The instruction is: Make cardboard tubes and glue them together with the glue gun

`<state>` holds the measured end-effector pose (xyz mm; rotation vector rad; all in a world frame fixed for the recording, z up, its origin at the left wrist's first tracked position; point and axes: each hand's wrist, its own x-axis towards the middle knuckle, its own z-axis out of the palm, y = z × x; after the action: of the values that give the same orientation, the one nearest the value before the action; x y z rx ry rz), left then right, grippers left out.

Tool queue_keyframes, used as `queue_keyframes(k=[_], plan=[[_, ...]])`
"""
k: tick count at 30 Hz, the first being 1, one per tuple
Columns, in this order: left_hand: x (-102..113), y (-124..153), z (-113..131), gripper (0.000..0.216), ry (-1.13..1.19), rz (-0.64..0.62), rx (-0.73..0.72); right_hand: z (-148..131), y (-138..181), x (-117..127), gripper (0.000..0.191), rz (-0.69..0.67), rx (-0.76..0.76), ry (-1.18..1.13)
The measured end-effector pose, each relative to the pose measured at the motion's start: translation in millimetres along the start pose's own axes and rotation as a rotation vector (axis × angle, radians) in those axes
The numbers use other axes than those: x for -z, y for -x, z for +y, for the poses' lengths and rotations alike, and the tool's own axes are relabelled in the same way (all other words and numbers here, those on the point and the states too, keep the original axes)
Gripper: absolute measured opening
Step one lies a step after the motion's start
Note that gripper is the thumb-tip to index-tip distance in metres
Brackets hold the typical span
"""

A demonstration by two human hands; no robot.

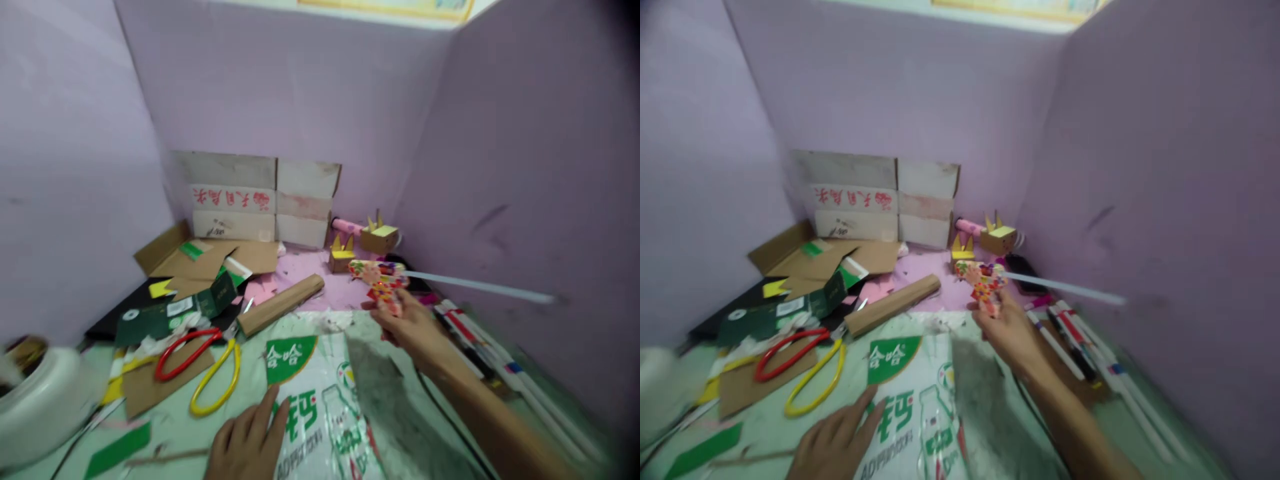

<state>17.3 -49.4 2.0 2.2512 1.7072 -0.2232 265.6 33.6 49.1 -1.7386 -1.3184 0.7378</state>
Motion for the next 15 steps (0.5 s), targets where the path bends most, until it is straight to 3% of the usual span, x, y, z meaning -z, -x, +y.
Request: queue_keyframes(k=[2, 4, 7, 9, 15], plan=[[3.2, 6.1, 0.6, 0.099, 0.097, -0.015, -0.044, 2.9, 33.1, 5.4, 0.028, -0.114, 0.046, -0.108], [7.0, 10.6, 1.9, 0.117, 0.193, -0.041, -0.033, 8.9, 61.4, 10.7, 0.03, -0.229, 0.058, -0.17], [12.9, 13.7, 3.6, 0.121, 0.259, -0.086, -0.011, 23.3, 90.0, 15.5, 0.031, -0.397, -0.034, -0.207], [17.2, 14.3, 2.7, 0.125, 0.287, -0.098, -0.013, 35.2, 100.2, 17.8, 0.031, -0.439, -0.142, -0.215], [33.4, 10.8, -10.0, 0.111, 0.31, -0.087, -0.12, 42.0, 118.7, 20.1, 0.044, -0.326, -0.279, -0.144]])
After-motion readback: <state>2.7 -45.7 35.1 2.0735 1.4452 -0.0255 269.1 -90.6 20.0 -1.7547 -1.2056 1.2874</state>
